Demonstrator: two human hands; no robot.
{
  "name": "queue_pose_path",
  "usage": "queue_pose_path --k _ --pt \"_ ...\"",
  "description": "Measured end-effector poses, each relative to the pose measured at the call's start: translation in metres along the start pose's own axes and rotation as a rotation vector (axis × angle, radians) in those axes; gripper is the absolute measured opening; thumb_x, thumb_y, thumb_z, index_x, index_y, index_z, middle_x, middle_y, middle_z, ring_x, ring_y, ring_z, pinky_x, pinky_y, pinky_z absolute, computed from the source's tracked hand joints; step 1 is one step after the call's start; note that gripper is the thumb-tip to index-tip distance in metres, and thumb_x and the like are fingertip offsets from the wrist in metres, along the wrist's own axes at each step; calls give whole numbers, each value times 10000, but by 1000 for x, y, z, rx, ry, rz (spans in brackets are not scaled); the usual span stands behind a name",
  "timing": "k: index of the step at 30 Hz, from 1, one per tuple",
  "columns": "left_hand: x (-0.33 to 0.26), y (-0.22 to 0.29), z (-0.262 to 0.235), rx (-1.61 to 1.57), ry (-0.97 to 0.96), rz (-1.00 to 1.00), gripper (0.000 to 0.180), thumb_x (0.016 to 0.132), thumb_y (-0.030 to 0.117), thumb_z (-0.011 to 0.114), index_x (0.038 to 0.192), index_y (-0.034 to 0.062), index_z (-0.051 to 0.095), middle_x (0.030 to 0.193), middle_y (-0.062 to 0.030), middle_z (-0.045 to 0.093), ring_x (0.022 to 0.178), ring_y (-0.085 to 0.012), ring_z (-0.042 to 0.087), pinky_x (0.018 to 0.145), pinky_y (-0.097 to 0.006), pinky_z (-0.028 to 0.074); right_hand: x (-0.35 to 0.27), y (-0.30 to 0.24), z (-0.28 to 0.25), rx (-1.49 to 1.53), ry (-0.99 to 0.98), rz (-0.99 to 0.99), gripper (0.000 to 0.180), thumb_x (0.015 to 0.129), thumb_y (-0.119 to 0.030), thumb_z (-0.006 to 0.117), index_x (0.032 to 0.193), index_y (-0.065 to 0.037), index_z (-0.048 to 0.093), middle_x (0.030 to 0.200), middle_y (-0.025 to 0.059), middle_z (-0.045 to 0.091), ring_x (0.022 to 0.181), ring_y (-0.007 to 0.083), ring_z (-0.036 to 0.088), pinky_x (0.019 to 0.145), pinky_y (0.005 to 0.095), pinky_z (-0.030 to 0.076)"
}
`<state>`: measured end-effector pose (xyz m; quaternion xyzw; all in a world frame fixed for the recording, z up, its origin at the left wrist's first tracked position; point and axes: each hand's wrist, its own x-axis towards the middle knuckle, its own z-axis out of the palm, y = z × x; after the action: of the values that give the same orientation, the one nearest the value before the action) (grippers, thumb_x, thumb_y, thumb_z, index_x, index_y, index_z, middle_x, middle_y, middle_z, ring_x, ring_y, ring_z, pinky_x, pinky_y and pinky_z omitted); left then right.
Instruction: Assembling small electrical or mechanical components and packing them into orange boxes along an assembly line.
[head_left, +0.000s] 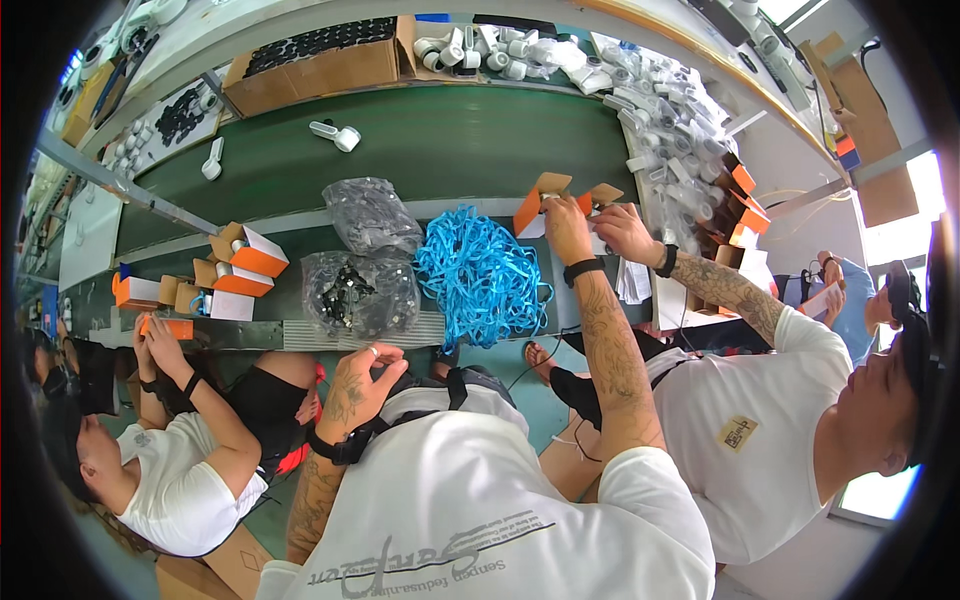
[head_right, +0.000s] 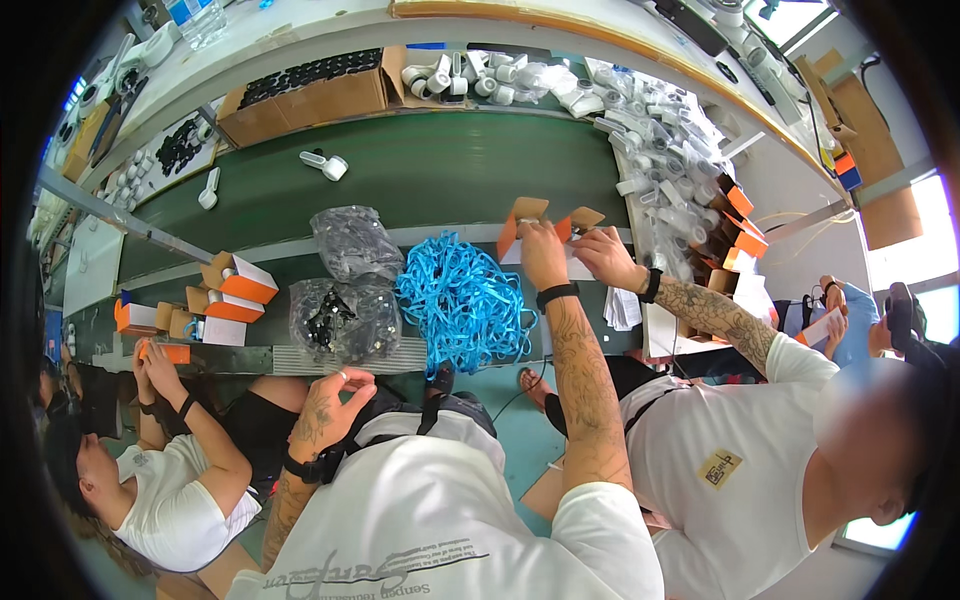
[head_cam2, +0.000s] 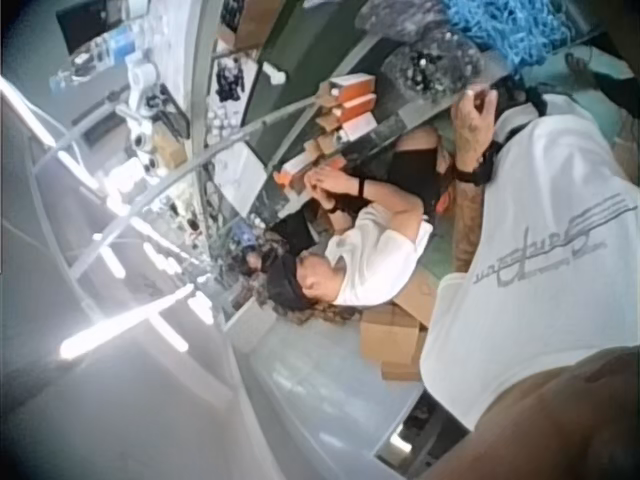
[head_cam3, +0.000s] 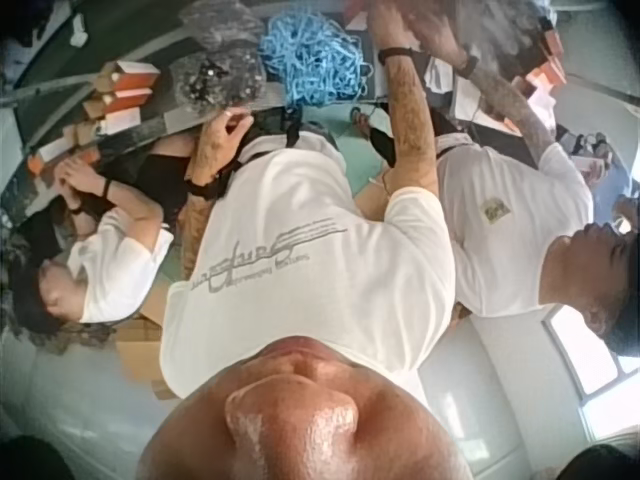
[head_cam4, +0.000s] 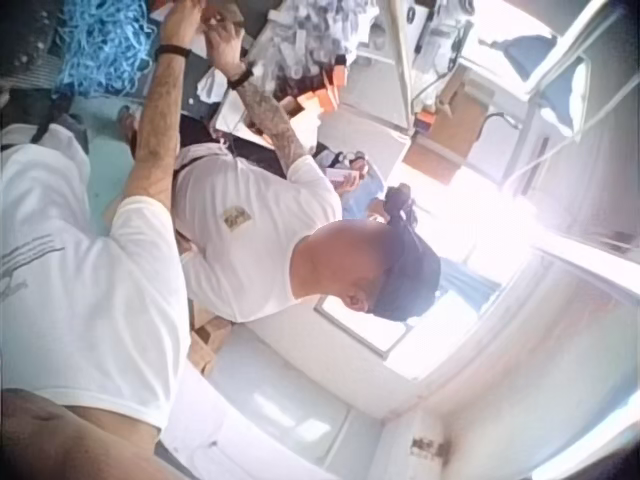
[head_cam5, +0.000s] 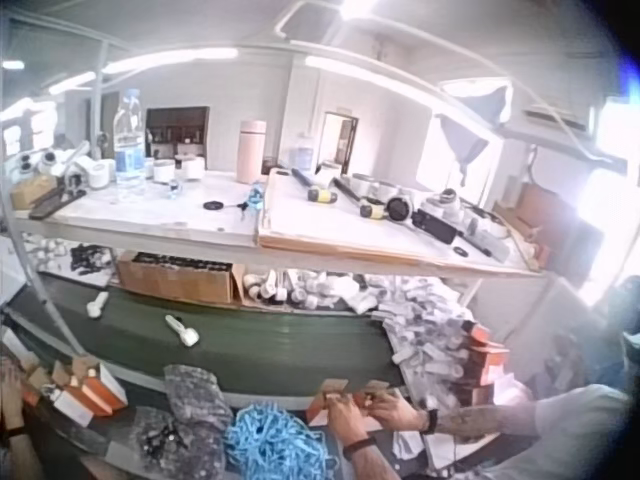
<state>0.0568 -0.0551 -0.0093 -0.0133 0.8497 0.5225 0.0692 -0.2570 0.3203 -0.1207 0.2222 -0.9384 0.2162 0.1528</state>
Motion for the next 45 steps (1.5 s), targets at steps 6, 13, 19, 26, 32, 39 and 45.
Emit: queue_pose_path --k 6,13,19,26,32,39,45 --pt "-9 -15 8 18 -25 -105 228 1029 169 770 1169 -9 750 1071 -140 822 988 -251 799 921 -369 611 -14 -11 14 61 -5 68 229 869 4 635 1078 22 726 1105 209 647 1154 444 657 974 513 572" --pt "5 -3 10 37 -80 -117 231 1026 169 776 1175 -6 755 1056 -135 821 983 -247 800 913 -360 615 -17 -29 -17 -73 71 60 354 917 -146 735 1214 8 619 1158 223 636 1152 445 602 1005 514 522" --pt "6 -2 8 48 -107 -114 244 1020 186 786 1173 -2 757 1064 -141 821 987 -255 801 916 -366 615 0 -3 -29 -242 245 494 447 956 -356 801 1161 4 635 1168 232 677 1146 464 636 1002 525 533" --pt "8 -13 1 69 -117 -52 270 1002 214 809 1160 0 759 1090 -150 816 1000 -269 807 900 -379 620 -25 66 2 -401 101 435 288 1079 -330 609 1003 -81 734 1021 194 773 942 407 760 833 518 608" --pt "-35 -53 -33 -19 -7 -132 247 1008 222 791 1107 0 751 1027 -162 802 967 -302 799 883 -407 629 24 -98 -92 -48 164 144 165 1020 -170 750 952 -27 703 890 143 690 810 348 679 760 452 539" --pt "-92 -110 -83 -25 57 -241 282 1008 261 791 1115 4 754 1015 -152 809 988 -279 803 890 -404 627 68 -318 -116 235 -91 10 90 982 -64 767 1025 5 727 880 151 689 749 283 684 705 409 537" --pt "-157 -129 -137 -73 232 -335 276 1006 253 797 1117 4 756 1021 -135 813 974 -258 801 889 -385 620 72 -474 32 533 -318 -150 136 968 -120 757 1035 -5 728 966 196 748 830 361 746 758 452 591"
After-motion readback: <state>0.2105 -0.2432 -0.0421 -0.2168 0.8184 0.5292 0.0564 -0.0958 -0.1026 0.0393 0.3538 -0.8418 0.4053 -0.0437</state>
